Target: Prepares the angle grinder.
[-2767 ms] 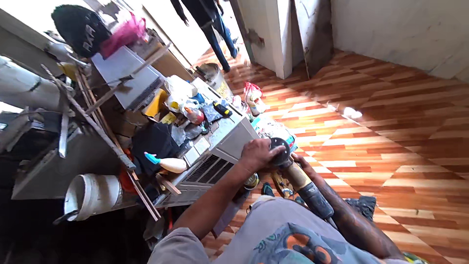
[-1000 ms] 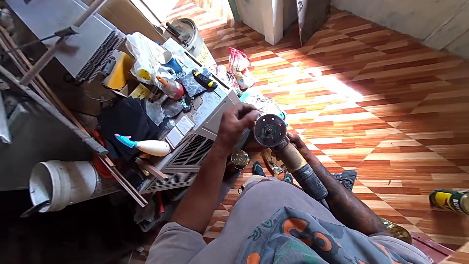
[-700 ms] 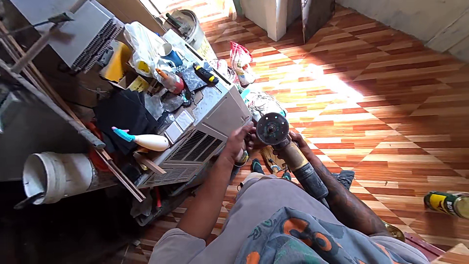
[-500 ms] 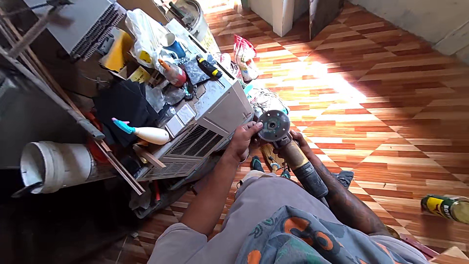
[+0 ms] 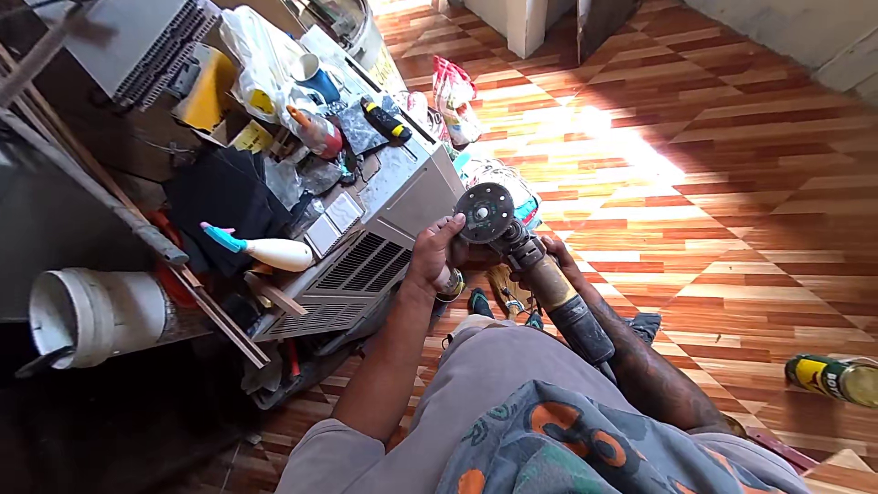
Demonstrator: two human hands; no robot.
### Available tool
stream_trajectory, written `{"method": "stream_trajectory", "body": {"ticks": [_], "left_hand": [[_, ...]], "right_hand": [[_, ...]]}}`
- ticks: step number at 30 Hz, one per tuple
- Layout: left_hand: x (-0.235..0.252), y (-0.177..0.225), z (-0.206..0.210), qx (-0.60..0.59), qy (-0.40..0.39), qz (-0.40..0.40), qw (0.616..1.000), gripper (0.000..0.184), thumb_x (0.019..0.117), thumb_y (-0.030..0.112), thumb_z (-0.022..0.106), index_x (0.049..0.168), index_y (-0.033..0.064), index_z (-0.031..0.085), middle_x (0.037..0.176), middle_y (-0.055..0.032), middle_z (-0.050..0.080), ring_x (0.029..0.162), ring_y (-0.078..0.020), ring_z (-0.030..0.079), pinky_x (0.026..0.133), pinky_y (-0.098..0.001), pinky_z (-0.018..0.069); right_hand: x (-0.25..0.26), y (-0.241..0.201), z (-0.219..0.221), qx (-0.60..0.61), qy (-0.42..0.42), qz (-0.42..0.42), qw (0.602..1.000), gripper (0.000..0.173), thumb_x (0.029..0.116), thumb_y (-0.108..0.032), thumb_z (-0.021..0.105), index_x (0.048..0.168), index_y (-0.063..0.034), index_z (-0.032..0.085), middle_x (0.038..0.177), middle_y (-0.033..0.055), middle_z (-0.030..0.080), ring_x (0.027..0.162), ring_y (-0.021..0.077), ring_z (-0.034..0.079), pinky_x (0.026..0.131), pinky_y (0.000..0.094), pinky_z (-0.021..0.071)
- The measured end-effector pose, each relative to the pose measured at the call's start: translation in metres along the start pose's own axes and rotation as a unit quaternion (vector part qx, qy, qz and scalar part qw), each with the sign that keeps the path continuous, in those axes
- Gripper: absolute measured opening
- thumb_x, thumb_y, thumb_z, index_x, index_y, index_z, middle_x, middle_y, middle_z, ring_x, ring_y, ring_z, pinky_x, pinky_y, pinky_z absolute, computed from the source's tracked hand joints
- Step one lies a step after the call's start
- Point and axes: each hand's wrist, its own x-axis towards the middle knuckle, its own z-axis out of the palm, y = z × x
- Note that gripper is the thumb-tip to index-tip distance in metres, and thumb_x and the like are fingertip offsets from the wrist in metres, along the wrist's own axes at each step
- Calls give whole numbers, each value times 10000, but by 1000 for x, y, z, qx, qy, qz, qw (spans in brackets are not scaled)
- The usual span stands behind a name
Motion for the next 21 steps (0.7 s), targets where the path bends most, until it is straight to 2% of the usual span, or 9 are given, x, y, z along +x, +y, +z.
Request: {"method": "stream_trajectory", "body": {"ticks": [4,7,12,15,18,21], "left_hand": [[4,3,-3,-1,37,13,999,157,1058,195,551,956,92,612,718,-13,604,544,-70,535,510,-202,484],[6,4,-7,15,53,21,998,158,1054,187,562,945,82,609,711,-17,603,539,-71,533,500,-201,476],[4,5,-9,32,52,27,998,154,1055,171,557,929,88,588,707,-11,591,536,-69,525,491,-201,467],[3,6,-12,35,57,25,997,141,1056,171,556,942,92,579,712,-4,588,537,-69,527,498,-203,480],[5,3,-17,12,67,22,997,141,1057,181,558,950,92,585,708,-5,586,536,-69,531,496,-198,482],[12,4,-27,-23,95,15,995,126,1058,191,559,995,89,596,731,-14,594,546,-70,537,497,-197,483]], "right_hand": [[4,2,-1,10,1,7,1000,586,968,-589,496,1283,-108,610,1050,165,707,812,213,710,656,317,599],[11,4,-9,9,-16,9,1000,608,940,-602,563,1289,-107,618,1079,171,707,840,220,711,678,328,601],[13,3,1,-3,-7,25,1000,572,992,-569,458,1291,-101,594,1074,165,701,827,205,702,680,313,595],[16,2,4,-18,-7,23,1000,568,965,-569,504,1273,-102,599,1053,155,705,820,203,702,674,314,595],[20,2,-4,-9,-42,34,998,613,935,-600,591,1286,-98,605,1077,167,699,854,220,705,697,324,599],[19,2,-1,-12,-24,46,999,612,926,-614,563,1281,-118,601,1074,158,702,833,213,709,651,310,595]]}}
